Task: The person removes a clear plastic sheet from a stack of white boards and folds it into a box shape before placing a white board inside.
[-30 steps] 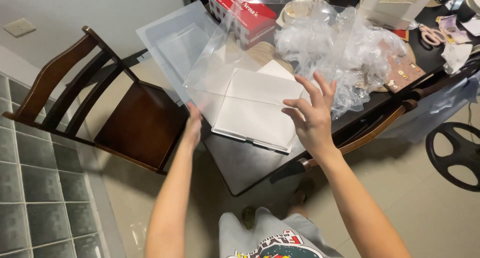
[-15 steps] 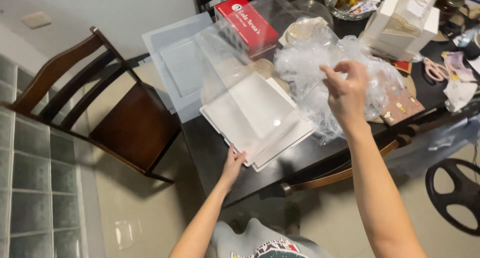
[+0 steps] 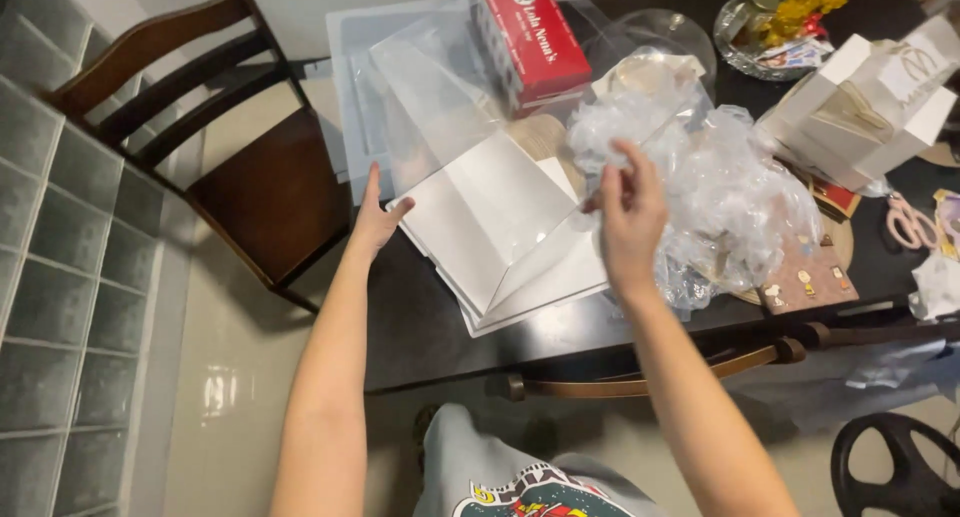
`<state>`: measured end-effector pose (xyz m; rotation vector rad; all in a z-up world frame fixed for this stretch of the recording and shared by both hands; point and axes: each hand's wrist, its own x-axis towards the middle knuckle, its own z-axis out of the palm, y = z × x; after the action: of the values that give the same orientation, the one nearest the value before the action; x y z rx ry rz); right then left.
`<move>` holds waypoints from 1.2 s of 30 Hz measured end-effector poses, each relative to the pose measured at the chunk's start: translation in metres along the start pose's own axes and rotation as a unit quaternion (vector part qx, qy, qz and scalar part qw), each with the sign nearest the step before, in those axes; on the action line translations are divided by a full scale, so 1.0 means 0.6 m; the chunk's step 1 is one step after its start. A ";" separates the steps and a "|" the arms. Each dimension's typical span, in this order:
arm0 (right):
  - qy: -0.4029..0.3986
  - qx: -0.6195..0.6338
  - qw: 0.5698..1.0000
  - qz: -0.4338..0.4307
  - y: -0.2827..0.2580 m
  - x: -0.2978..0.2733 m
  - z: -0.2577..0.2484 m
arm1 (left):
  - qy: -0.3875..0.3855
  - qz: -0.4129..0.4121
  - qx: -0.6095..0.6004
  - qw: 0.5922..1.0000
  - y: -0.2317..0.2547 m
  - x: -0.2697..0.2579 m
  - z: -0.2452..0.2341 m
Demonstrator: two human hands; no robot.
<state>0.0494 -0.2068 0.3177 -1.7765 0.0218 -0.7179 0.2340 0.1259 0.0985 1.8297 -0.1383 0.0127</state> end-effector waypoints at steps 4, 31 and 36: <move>0.001 -0.117 0.993 -0.008 0.008 -0.074 0.040 | -0.080 0.031 0.043 0.995 -0.059 0.052 0.007; 0.042 -0.185 0.980 -0.058 0.166 0.005 -0.144 | 0.007 -0.053 0.118 0.992 0.023 -0.133 0.156; 0.006 -0.141 0.987 -0.072 0.179 0.017 -0.172 | 0.005 0.036 0.176 0.984 0.080 -0.195 0.204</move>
<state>0.0445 -0.3363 0.2438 -2.0602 0.0029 -0.8631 0.1051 0.0063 0.1033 2.1762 -0.2056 0.1046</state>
